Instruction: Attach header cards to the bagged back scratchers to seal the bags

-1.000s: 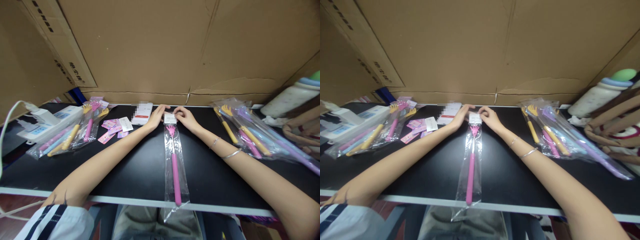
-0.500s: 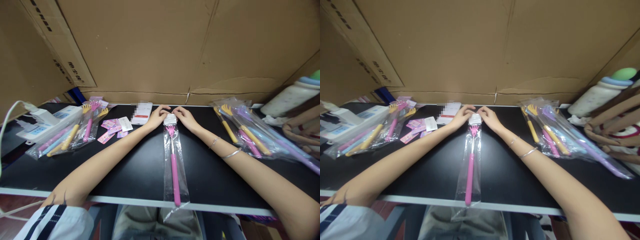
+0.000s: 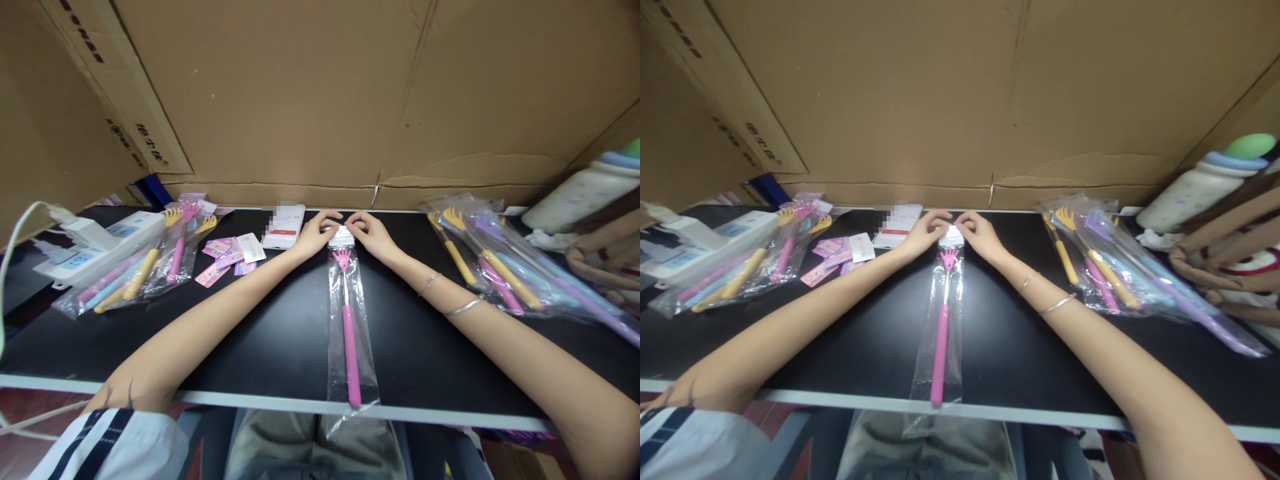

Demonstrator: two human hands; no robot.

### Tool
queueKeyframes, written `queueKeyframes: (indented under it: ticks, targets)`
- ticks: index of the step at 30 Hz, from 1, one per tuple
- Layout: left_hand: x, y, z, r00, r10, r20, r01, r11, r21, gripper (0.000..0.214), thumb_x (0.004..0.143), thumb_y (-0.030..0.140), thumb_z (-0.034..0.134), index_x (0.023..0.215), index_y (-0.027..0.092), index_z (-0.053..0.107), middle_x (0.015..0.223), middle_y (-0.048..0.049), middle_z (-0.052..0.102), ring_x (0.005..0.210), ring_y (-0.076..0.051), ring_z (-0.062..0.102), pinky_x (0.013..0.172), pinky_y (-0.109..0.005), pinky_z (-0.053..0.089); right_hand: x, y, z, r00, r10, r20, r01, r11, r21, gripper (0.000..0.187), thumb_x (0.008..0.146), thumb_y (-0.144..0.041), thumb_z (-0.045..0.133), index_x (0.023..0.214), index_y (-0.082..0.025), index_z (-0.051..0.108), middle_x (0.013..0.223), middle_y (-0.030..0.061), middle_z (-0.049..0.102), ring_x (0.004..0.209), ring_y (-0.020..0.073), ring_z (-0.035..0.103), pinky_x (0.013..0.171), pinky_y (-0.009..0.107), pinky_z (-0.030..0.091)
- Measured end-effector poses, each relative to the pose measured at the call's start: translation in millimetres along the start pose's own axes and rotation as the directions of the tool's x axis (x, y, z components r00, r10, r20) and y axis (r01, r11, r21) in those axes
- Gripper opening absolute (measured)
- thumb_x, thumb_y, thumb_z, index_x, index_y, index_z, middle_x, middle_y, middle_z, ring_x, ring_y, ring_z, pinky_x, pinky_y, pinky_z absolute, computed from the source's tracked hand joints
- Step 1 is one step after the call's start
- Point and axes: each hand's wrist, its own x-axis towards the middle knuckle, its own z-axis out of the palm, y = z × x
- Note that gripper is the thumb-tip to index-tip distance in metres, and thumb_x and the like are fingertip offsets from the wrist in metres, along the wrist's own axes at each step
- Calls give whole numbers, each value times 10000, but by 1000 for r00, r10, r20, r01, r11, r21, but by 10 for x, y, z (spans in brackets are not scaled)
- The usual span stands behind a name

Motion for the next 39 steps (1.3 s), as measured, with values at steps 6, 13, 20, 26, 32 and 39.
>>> queueKeyframes:
  ticks: [6,13,20,26,32,39]
  targets:
    - [-1,7,5,1000,-11,-11,11,1000,5,249,784,205,563,1028,158,548,753,4,624,713,-115,594,748,-257,453,-2,-26,-7,998,13,-57,-11,1000,26,195,782,-368,567,834,-186,524,606,-36,557,573,111,504,593,248,380]
    - [-14,18,-5,999,-23,-36,24,1000,15,260,773,174,555,1032,162,535,722,24,603,664,-93,568,704,-231,441,18,32,9,998,55,21,-55,998,35,250,745,-369,606,900,-191,525,708,-4,625,654,146,579,637,271,426]
    - [-7,-7,-15,1000,-1,-29,1,1000,13,227,793,213,554,1016,172,539,677,34,574,636,-91,553,674,-226,438,15,43,20,998,54,42,-53,998,-14,239,739,-359,608,879,-185,523,695,1,637,655,159,589,654,288,443]
    - [5,-29,-15,999,-16,-32,15,1000,-13,206,826,299,534,978,159,546,723,12,607,662,-96,557,677,-226,426,11,40,21,998,56,23,-55,998,-10,238,731,-362,610,859,-183,518,663,-6,629,635,153,585,621,267,438]
    - [12,-10,-1,999,-24,-36,24,1000,-2,159,815,287,540,893,150,564,731,6,613,660,-97,557,665,-222,415,11,52,19,999,46,16,-46,999,-22,219,732,-350,610,845,-185,520,671,0,638,635,154,597,604,262,437]
    - [16,4,0,997,-62,-51,62,998,10,127,811,236,543,881,134,568,704,5,612,651,-96,552,674,-223,409,6,33,23,999,36,13,-36,999,-16,202,722,-328,618,822,-182,522,674,8,635,633,156,597,609,265,440]
